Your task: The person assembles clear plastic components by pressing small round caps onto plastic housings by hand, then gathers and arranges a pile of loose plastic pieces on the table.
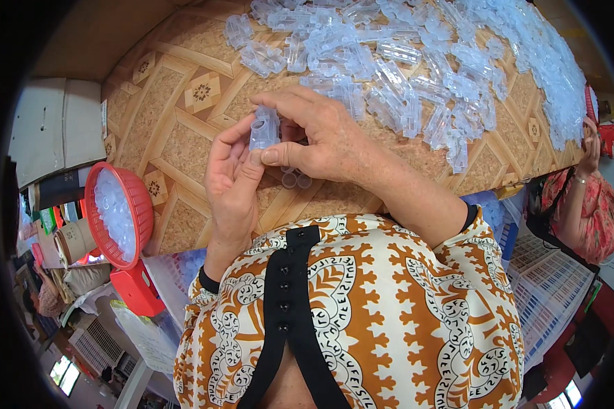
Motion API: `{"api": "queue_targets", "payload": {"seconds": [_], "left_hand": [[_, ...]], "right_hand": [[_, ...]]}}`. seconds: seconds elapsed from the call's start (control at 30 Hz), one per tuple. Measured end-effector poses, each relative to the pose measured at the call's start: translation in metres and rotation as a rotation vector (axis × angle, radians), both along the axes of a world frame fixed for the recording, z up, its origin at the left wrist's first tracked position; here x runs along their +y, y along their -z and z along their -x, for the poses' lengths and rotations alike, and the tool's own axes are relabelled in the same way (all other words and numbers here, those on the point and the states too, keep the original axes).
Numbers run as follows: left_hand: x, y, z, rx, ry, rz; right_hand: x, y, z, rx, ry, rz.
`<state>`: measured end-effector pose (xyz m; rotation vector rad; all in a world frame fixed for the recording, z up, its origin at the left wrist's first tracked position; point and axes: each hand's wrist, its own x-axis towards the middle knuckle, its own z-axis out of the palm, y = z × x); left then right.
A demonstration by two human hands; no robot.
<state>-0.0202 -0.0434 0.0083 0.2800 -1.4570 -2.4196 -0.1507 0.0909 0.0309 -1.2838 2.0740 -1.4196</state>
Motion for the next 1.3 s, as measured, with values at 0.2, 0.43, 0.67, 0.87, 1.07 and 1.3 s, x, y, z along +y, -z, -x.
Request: {"api": "queue_targets", "payload": {"seconds": [0.2,0.43,0.67,0.87,1.07,1.3], "left_hand": [[-0.0003,0.0001,0.0004,0.014,0.014,-0.036],[0.0006,-0.0055,-0.0013,-0.015,0.01,-0.06],[-0.0001,-0.0031,-0.0029,-0.018,0.004,-0.07],[-0.0009,-0.0039,-0.0028,-0.004,0.034,-0.07],[-0.001,-0.0023,-0.0022,0.018,0.003,-0.041],[-0.0005,-0.0029,0.0014,0.081,-0.026,0.017]], "right_hand": [[-0.0013,-0.0041,0.0015,-0.03,0.001,-0.045],[-0.0029,-0.0035,0.0026,-0.056,0.002,-0.033],[-0.0037,-0.0043,0.0009,-0.099,0.018,-0.061],[-0.0024,-0.0046,0.0003,-0.06,0.005,-0.043],[-0.0019,-0.0044,0.0009,-0.048,-0.007,-0.019],[0.0005,-0.0007,0.0001,-0.105,0.009,0.068]]}}
